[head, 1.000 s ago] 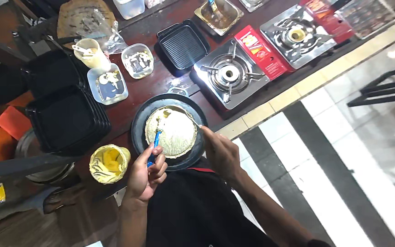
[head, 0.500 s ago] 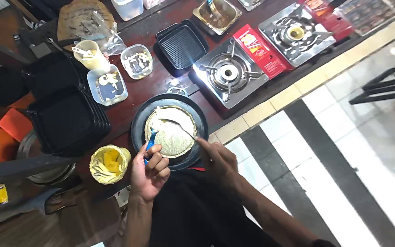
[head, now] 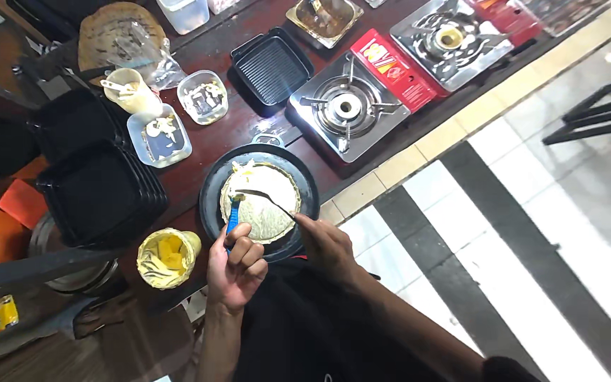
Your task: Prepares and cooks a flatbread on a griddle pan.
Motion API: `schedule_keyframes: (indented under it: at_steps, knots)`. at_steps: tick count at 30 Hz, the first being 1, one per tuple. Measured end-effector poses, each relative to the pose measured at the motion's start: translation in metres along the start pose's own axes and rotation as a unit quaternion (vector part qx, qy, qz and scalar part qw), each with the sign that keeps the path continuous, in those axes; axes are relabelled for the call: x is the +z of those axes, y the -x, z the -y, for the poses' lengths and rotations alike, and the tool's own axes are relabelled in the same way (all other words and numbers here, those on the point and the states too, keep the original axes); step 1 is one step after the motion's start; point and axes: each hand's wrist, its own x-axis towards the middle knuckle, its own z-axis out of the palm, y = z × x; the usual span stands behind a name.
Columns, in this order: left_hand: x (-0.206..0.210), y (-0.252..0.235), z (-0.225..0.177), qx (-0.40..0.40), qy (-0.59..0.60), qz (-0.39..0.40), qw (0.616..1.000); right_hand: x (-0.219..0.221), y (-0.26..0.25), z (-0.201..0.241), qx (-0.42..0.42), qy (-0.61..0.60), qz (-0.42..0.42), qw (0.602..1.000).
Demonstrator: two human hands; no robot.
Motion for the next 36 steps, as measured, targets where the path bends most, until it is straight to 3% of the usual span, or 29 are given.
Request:
schedule_keyframes:
  at_steps: [5,8,10,12,15,18,21,24,28,33,36]
  knots:
    - [0.003,-0.004,0.008,-0.002,-0.043,-0.012,0.999,0.000,-0.010,-0.010,0.055,0.015,-0.016,0.998]
    - [0.008,-0.006,0.007,0.028,-0.200,-0.078,0.976,-0.006,-0.010,-0.006,0.009,-0.003,-0.031,0.999]
    - [0.009,-0.007,0.009,0.055,-0.352,-0.134,0.925,-0.009,-0.010,-0.007,-0.021,-0.002,-0.008,1.000]
    - [0.005,-0.008,0.012,0.091,-0.515,-0.176,0.834,-0.012,-0.011,-0.017,-0.030,0.025,0.003,0.999]
    - [-0.008,-0.007,0.011,0.144,-0.729,-0.222,0.631,-0.021,-0.016,-0.035,-0.008,0.072,-0.002,0.997]
    - [-0.013,-0.005,0.012,0.185,-0.842,-0.258,0.436,-0.035,-0.017,-0.035,-0.061,0.062,0.025,0.996]
    - [-0.010,-0.003,0.015,0.192,-0.882,-0.270,0.334,-0.041,-0.013,-0.030,-0.134,0.043,0.059,0.988]
    - [-0.007,-0.002,0.017,0.188,-0.900,-0.275,0.281,-0.044,-0.014,-0.027,-0.170,0.060,0.088,0.980]
    - [-0.004,-0.001,0.017,0.189,-0.912,-0.274,0.240,-0.040,-0.016,-0.031,-0.169,0.088,0.094,0.977]
    - [-0.002,0.001,0.014,0.205,-0.917,-0.281,0.198,-0.036,-0.019,-0.026,-0.141,0.098,0.040,0.984]
    - [-0.003,0.000,0.014,0.225,-0.920,-0.272,0.170,-0.038,-0.016,-0.020,-0.161,0.085,0.069,0.981]
